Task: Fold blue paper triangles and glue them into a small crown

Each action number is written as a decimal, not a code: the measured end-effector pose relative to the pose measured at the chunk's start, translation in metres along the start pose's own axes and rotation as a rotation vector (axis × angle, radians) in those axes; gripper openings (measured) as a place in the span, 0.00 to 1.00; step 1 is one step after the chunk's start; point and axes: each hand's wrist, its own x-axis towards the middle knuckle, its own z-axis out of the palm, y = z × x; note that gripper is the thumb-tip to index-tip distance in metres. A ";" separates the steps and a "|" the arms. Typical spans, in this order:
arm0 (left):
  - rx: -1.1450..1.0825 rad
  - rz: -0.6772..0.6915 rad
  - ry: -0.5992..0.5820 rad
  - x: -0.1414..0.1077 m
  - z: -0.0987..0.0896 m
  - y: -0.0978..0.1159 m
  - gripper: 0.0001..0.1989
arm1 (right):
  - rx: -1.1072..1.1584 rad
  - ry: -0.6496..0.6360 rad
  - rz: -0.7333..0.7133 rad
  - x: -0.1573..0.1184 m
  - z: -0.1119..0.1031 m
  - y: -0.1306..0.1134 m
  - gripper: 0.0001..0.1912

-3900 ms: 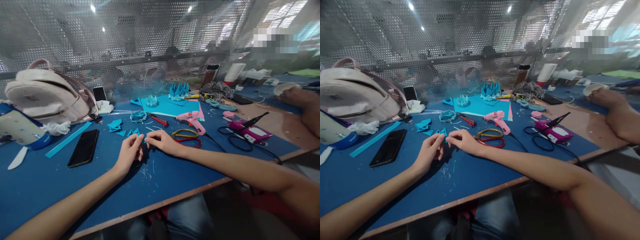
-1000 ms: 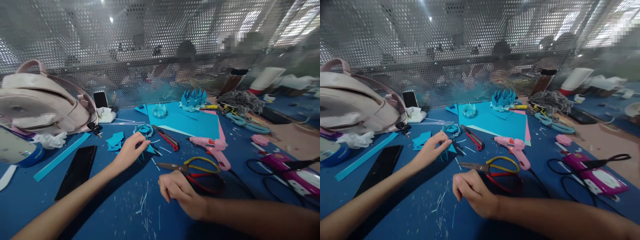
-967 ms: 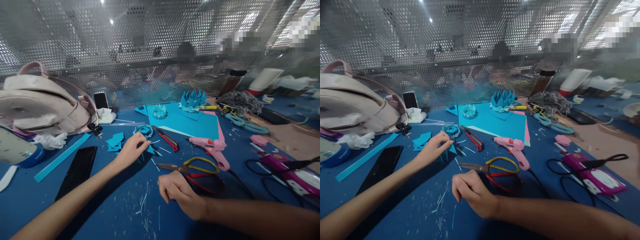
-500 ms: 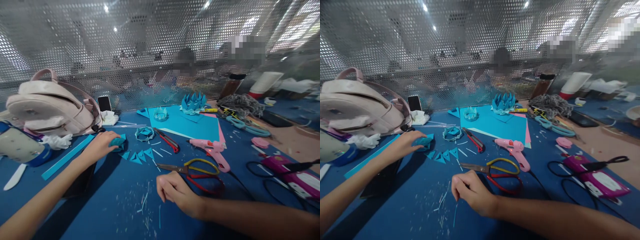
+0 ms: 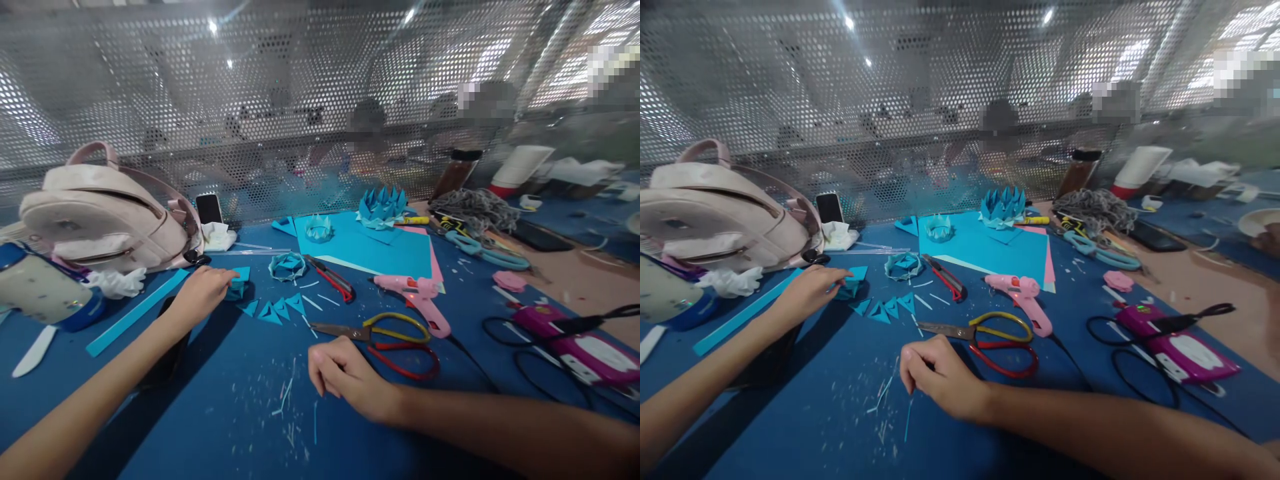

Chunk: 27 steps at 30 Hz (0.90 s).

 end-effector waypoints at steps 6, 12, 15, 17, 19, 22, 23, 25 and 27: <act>0.048 -0.017 0.031 -0.001 -0.017 0.001 0.13 | 0.013 0.002 0.035 0.001 -0.001 -0.004 0.32; 0.038 -0.023 0.013 0.006 -0.004 -0.004 0.15 | 0.034 0.003 0.060 0.000 -0.001 -0.004 0.33; 0.019 -0.042 0.010 0.014 0.010 -0.005 0.16 | 0.030 0.010 0.065 0.000 -0.001 -0.004 0.33; 0.000 -0.053 0.016 0.020 0.017 -0.005 0.16 | 0.026 0.014 0.072 0.000 -0.002 -0.005 0.33; -0.035 -0.065 0.039 0.025 0.021 -0.003 0.16 | 0.024 0.017 0.078 0.000 -0.002 -0.006 0.33; -0.128 -0.090 0.109 0.030 0.020 -0.002 0.15 | 0.021 0.017 0.081 -0.001 -0.001 -0.007 0.32; -0.170 -0.102 0.141 0.030 0.018 -0.002 0.15 | 0.021 0.015 0.082 -0.001 -0.001 -0.007 0.32; -0.271 -0.130 0.219 0.029 0.011 -0.001 0.15 | 0.020 0.015 0.083 -0.002 -0.001 -0.007 0.32; -0.398 -0.159 0.303 0.025 0.002 0.004 0.14 | 0.017 0.021 0.081 -0.002 -0.002 -0.005 0.32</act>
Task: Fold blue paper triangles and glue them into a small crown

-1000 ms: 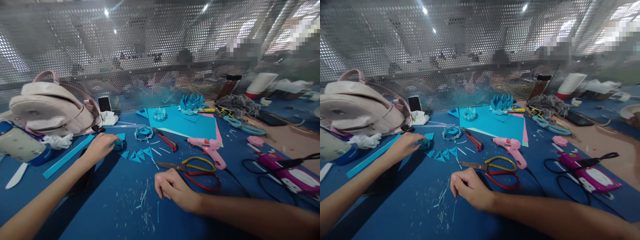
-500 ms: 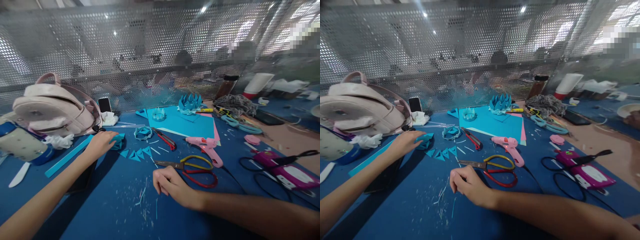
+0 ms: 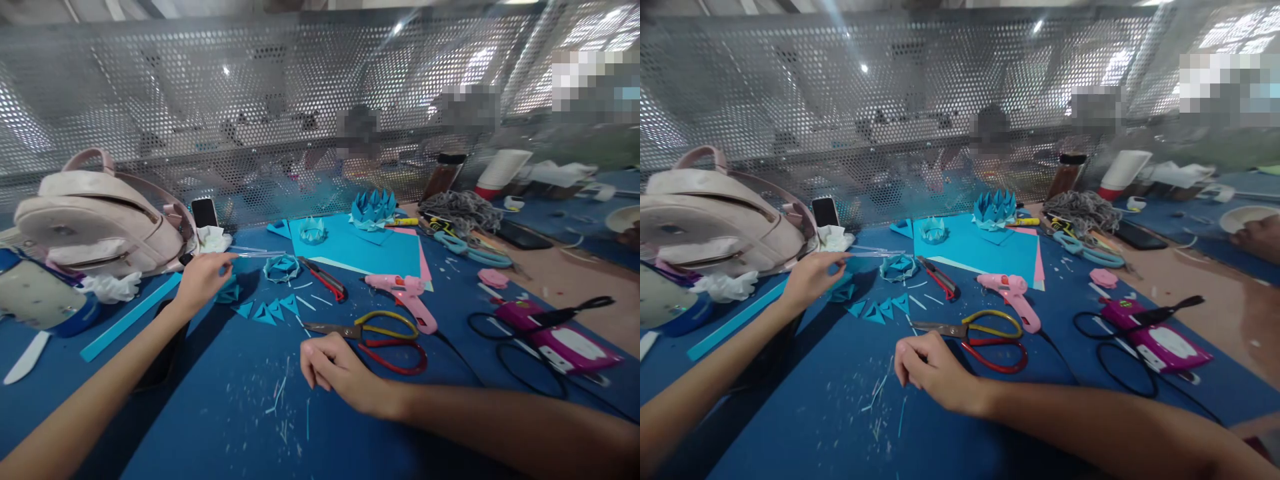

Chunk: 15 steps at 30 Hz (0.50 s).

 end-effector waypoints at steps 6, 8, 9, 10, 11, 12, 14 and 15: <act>-0.455 -0.045 -0.058 -0.045 -0.003 0.058 0.16 | -0.019 0.111 0.000 0.001 -0.008 0.007 0.22; -0.569 -0.037 -0.152 -0.068 0.004 0.081 0.15 | -0.048 0.121 0.014 0.004 -0.010 0.008 0.15; -0.614 -0.033 -0.195 -0.080 0.008 0.090 0.15 | -0.072 0.112 0.024 0.005 -0.010 0.009 0.12; -0.648 -0.029 -0.235 -0.090 0.011 0.098 0.15 | -0.101 0.098 0.035 0.007 -0.010 0.009 0.10; -0.671 -0.028 -0.266 -0.099 0.015 0.104 0.15 | -0.135 0.080 0.048 0.009 -0.010 0.009 0.09; -0.681 -0.029 -0.288 -0.107 0.017 0.108 0.15 | -0.171 0.060 0.062 0.010 -0.010 0.008 0.09; -0.663 -0.028 -0.302 -0.116 0.020 0.110 0.16 | -0.243 0.021 0.084 0.013 -0.009 0.006 0.10; -0.641 -0.023 -0.296 -0.118 0.021 0.109 0.16 | -0.276 0.002 0.092 0.014 -0.009 0.005 0.11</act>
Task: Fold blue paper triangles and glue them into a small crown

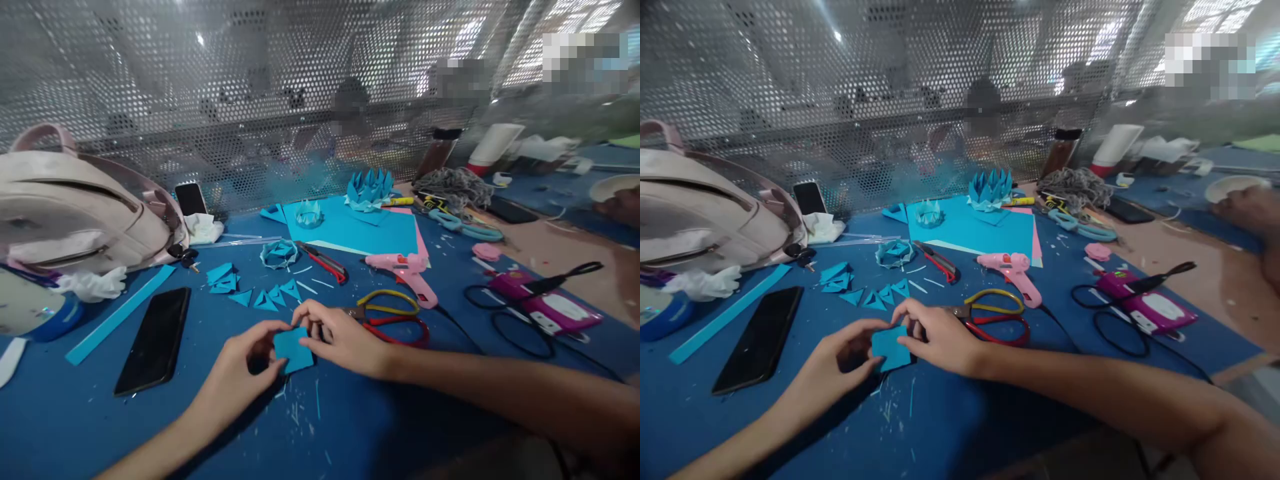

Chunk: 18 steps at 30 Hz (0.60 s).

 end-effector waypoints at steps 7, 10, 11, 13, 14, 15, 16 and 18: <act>0.236 0.139 0.007 0.007 -0.004 -0.012 0.08 | -0.233 -0.080 -0.050 0.002 -0.004 0.000 0.14; 0.315 0.231 -0.001 0.007 -0.002 -0.017 0.05 | -0.431 -0.101 -0.256 0.000 -0.006 0.005 0.06; 0.337 0.263 -0.003 0.005 -0.002 -0.019 0.06 | -0.494 -0.104 -0.335 -0.001 -0.007 0.007 0.04; 0.371 0.332 -0.009 0.001 -0.001 -0.022 0.10 | -0.578 -0.113 -0.467 -0.001 -0.009 0.010 0.06; 0.401 0.384 -0.003 -0.001 -0.001 -0.023 0.13 | -0.611 -0.123 -0.518 -0.002 -0.010 0.011 0.07; 0.443 0.448 0.008 -0.004 -0.001 -0.024 0.15 | -0.638 -0.135 -0.559 -0.001 -0.010 0.012 0.07; 0.492 0.517 0.017 -0.006 -0.002 -0.024 0.17 | -0.658 -0.146 -0.589 -0.001 -0.011 0.013 0.08; 0.578 0.630 0.044 -0.010 -0.002 -0.025 0.19 | -0.679 -0.142 -0.628 -0.001 -0.010 0.013 0.08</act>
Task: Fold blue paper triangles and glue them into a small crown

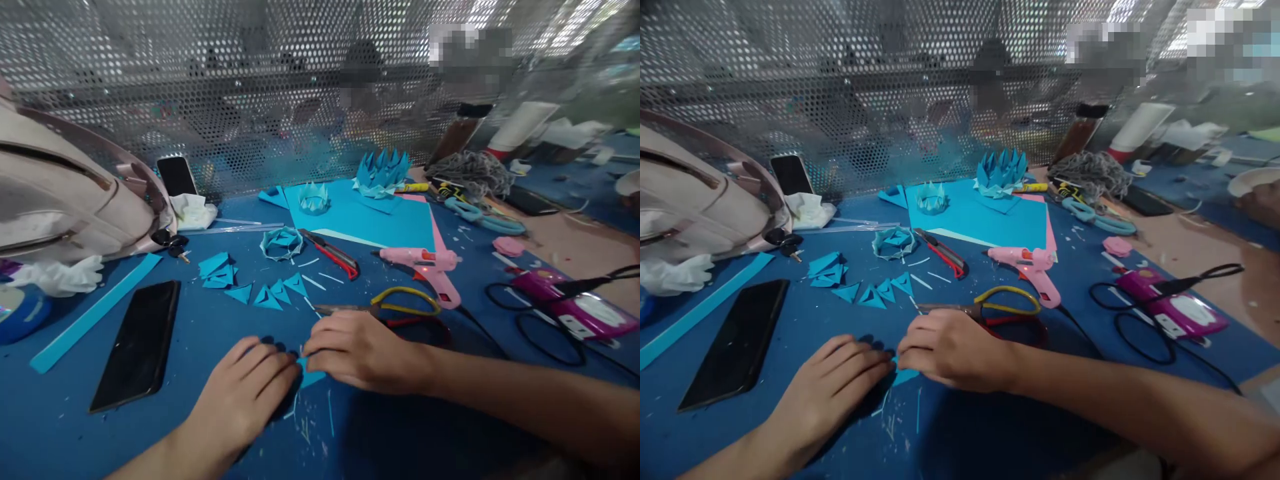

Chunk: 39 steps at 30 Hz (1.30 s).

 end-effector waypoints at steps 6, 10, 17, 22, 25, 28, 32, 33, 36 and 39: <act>-0.004 0.026 0.051 -0.008 -0.001 0.003 0.20 | 0.081 0.082 -0.032 -0.003 0.002 0.000 0.10; -0.028 0.016 0.048 -0.012 -0.002 0.003 0.20 | 0.094 0.105 -0.044 -0.005 0.003 0.001 0.08; -0.018 0.032 0.042 -0.016 -0.001 0.003 0.20 | 0.077 0.067 -0.055 -0.004 0.002 0.002 0.07; -0.008 0.033 0.042 -0.016 0.001 0.002 0.21 | 0.069 0.065 -0.063 -0.003 0.001 0.002 0.07; -0.006 0.046 0.039 -0.016 0.001 0.002 0.20 | 0.073 0.068 -0.072 -0.003 0.001 0.002 0.06; -0.002 0.040 0.037 -0.017 0.002 0.003 0.20 | 0.069 0.070 -0.071 -0.003 0.001 0.002 0.06; -0.005 0.040 0.029 -0.019 0.002 0.003 0.20 | 0.072 0.075 -0.070 -0.003 0.001 0.002 0.06; -0.007 0.039 0.025 -0.019 0.002 0.003 0.20 | 0.072 0.073 -0.070 -0.003 0.001 0.002 0.06; -0.016 0.040 0.023 -0.018 0.002 0.002 0.20 | 0.077 0.071 -0.062 -0.003 0.001 0.002 0.05; -0.021 0.055 0.036 -0.017 0.001 0.002 0.19 | 0.078 0.078 -0.070 -0.003 0.001 0.001 0.06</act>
